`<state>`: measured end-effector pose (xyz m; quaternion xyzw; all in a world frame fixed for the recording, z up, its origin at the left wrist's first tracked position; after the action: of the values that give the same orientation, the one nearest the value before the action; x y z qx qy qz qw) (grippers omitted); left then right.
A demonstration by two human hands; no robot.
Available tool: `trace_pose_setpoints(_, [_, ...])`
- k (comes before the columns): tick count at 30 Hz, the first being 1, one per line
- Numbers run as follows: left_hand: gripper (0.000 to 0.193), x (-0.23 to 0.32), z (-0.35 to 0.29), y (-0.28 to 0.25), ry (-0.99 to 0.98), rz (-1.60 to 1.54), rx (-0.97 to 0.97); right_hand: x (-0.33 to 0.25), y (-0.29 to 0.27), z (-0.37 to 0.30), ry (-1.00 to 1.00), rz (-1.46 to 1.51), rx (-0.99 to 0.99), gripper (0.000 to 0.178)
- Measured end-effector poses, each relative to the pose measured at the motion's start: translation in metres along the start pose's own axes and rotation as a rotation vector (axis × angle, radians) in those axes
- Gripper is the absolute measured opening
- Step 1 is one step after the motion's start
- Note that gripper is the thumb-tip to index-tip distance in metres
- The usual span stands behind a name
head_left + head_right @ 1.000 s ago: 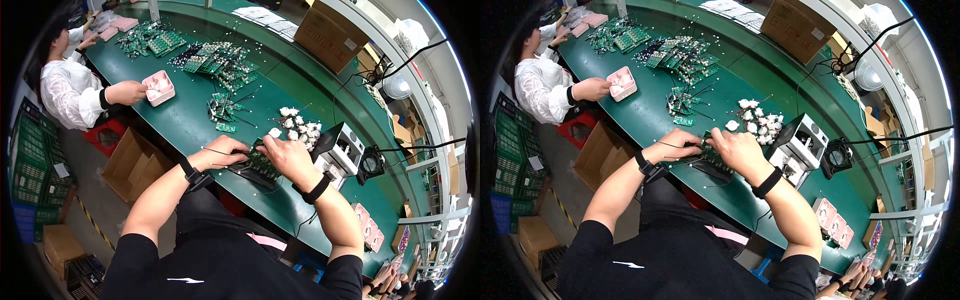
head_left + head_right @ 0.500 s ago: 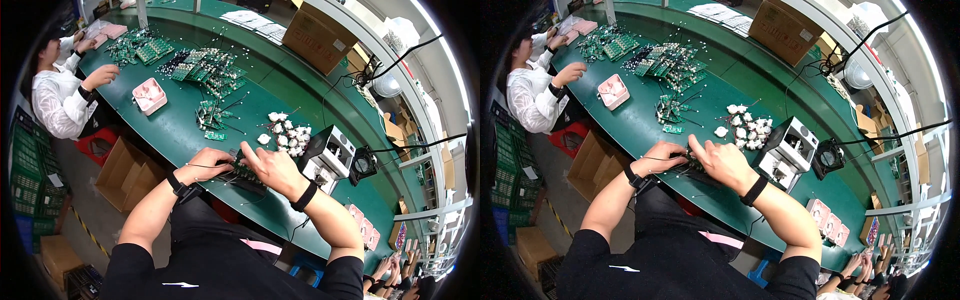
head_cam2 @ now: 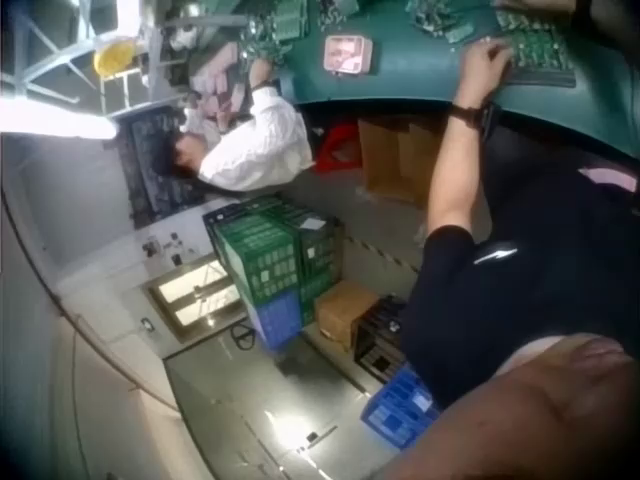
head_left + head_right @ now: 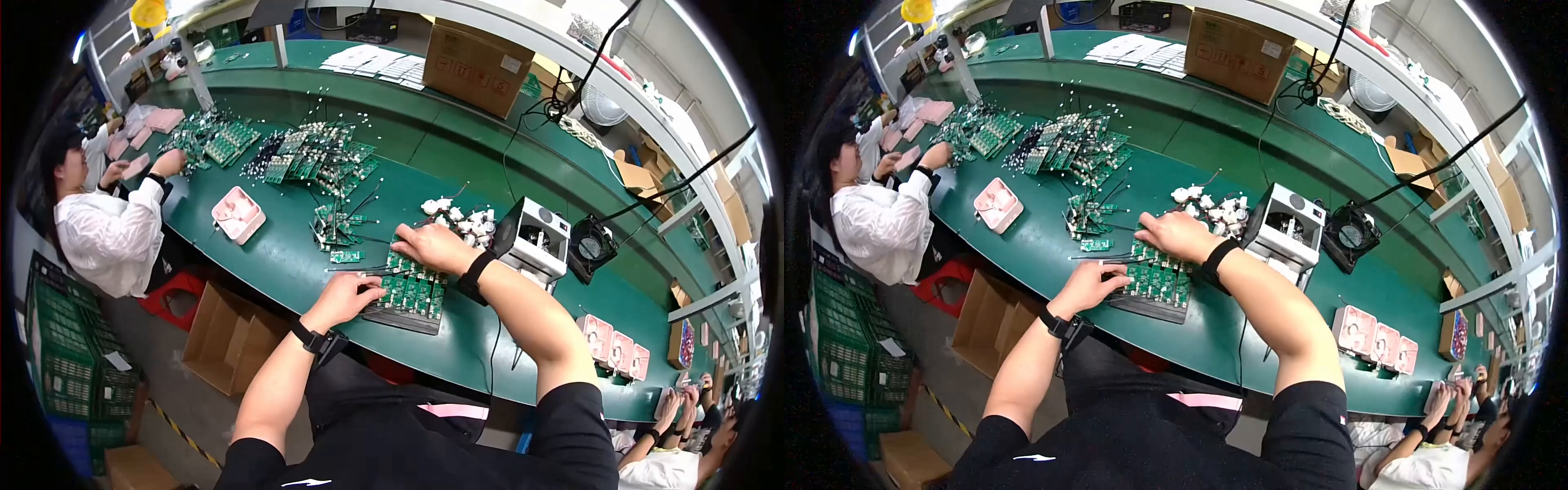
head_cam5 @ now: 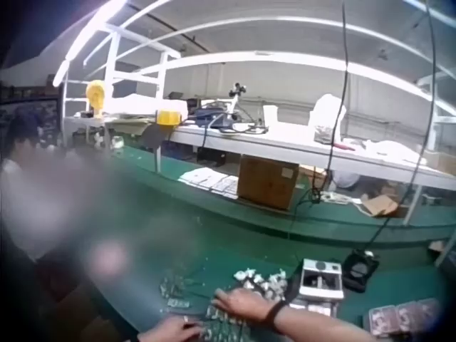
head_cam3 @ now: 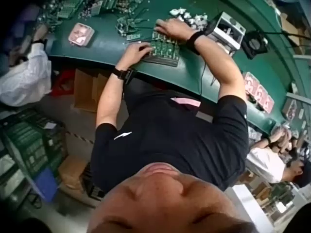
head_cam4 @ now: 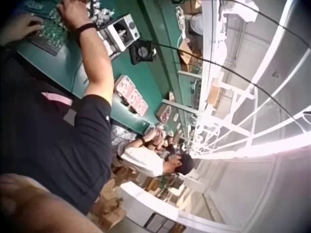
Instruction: The person picks up a motor, places it into a pink plastic housing, and secures it using a power screwdriver. After repeating this for several housings, the person picks up a circuit board and aligns it on a black jig.
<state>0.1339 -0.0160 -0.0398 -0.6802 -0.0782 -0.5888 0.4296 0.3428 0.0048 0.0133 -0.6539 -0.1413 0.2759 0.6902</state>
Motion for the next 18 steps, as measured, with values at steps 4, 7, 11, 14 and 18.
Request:
trace_pose_setpoints(4, [0.028,0.014,0.000,-0.012,-0.119,0.007,-0.104,-0.013,-0.029,-0.001,-0.029,0.125,-0.010,0.030])
trace_pose_setpoints(7, [0.033,0.042,0.002,-0.015,-0.117,-0.211,-0.162,-0.027,-0.068,-0.006,-0.133,0.238,0.060,0.031])
trace_pose_setpoints(11, [0.039,0.060,0.003,-0.001,-0.085,-0.671,-0.233,-0.048,-0.100,-0.003,-0.180,0.286,0.104,0.030])
trace_pose_setpoints(14, [0.047,0.053,0.008,0.020,-0.120,-0.606,-0.401,-0.054,-0.095,-0.006,-0.221,0.100,0.141,0.028])
trace_pose_setpoints(18, [0.041,0.049,0.006,0.036,-0.263,-0.960,-0.284,-0.060,-0.082,-0.014,-0.248,-0.087,0.179,0.027])
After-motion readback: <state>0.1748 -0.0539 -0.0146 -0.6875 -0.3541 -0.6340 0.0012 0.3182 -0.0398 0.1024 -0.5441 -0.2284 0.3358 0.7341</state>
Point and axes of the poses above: each hand's wrist, its own z-axis towards the middle knuckle, its own y-axis out of the palm, x = y × z, the point moved 4 cm from there along z, towards the middle knuckle, and after that the axes turned 9 degrees about -x, right-handed, at the moved point
